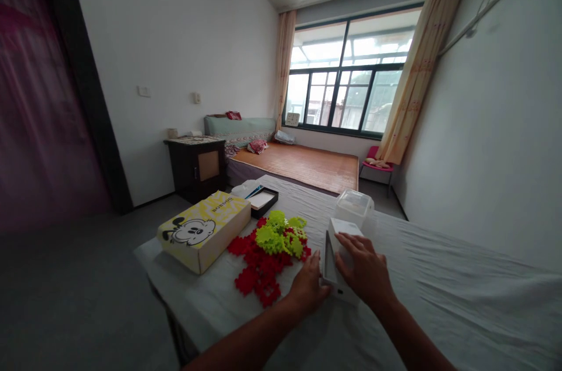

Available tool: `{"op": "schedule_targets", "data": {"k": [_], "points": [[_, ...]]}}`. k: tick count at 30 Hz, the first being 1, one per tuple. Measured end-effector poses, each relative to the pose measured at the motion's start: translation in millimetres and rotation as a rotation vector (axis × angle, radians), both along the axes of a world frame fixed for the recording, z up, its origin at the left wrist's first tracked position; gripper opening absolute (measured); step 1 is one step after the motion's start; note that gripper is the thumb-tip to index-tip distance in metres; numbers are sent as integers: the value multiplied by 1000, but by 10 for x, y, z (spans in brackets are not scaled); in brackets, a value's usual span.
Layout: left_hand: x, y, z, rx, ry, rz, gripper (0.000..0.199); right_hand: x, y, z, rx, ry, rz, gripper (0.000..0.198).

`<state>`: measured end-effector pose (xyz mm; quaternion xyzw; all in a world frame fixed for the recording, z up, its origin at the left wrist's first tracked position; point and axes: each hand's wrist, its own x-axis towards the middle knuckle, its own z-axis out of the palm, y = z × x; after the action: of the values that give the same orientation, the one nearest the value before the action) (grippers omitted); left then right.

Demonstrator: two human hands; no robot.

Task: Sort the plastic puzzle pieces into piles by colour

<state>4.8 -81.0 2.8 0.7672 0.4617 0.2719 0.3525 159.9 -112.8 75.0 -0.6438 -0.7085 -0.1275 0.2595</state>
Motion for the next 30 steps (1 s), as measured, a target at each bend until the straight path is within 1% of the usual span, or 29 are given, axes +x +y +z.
{"op": "schedule_targets", "data": {"k": [2,5,8,14,17,20,22,25,28,30], "points": [[-6,-2,-2,-14,-38,-22,89,-28,-132,-20,7,-42,-14,44],[-19,3,-40,-5,-62,-38,85,-74,-300,-78,4,-106,10,45],[-26,22,-77,25,-41,-42,79,-132,-368,-147,-6,-148,39,45],[-4,50,-105,157,63,-115,65,-173,-271,-271,-13,-143,41,45],[4,57,-114,194,117,-128,59,-101,-172,-333,-37,-98,63,44],[-18,69,-116,197,155,-137,58,42,-71,-379,-48,-28,109,45],[-49,76,-115,196,170,-139,60,146,-22,-424,24,52,90,56],[-98,71,-112,197,189,-135,63,228,3,-576,153,206,-14,86],[-112,52,-103,208,200,-153,62,172,-15,-809,167,303,-76,106],[-99,40,-89,210,205,-171,61,88,-33,-942,173,352,-122,114]]}}
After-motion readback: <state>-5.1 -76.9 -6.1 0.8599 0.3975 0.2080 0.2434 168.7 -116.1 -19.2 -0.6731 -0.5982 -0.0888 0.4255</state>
